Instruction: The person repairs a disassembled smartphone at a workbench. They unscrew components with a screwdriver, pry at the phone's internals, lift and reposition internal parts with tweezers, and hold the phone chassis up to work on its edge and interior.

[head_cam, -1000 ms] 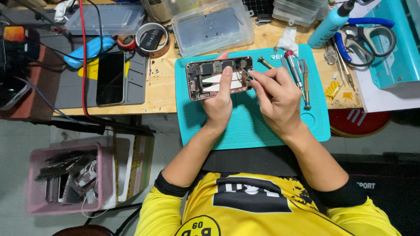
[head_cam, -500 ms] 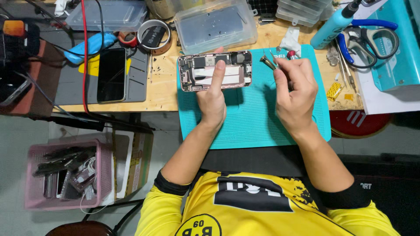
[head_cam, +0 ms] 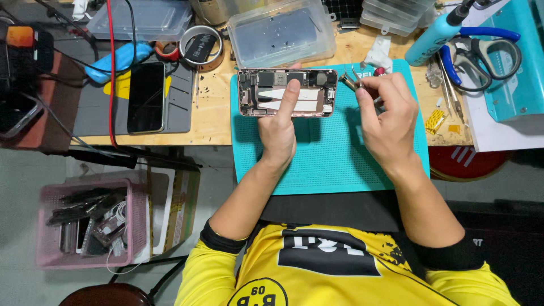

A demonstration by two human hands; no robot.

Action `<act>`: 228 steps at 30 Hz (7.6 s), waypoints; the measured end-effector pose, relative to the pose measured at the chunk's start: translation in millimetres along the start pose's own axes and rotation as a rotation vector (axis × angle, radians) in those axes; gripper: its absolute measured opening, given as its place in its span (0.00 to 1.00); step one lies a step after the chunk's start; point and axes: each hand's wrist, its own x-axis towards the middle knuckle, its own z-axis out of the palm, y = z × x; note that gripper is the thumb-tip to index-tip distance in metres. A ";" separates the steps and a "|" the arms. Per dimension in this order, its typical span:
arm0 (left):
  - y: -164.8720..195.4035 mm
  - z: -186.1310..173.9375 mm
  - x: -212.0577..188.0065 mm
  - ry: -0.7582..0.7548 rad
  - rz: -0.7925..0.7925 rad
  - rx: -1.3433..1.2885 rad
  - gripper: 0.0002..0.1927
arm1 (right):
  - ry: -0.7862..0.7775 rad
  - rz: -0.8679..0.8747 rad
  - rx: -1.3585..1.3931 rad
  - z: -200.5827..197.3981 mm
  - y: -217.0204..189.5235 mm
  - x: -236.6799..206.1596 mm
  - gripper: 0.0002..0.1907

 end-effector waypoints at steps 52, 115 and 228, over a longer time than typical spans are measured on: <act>49.7 -25.3 -14.9 -0.590 -0.644 0.114 0.25 | -0.244 0.053 0.256 -1.5 36.9 43.9 0.13; 37.5 -12.0 10.3 -0.746 0.315 1.209 0.27 | -0.207 -0.368 0.100 0.8 5.2 25.4 0.20; 50.5 -34.2 13.0 -0.705 0.257 1.222 0.42 | -0.308 -0.305 0.100 8.8 6.6 18.2 0.35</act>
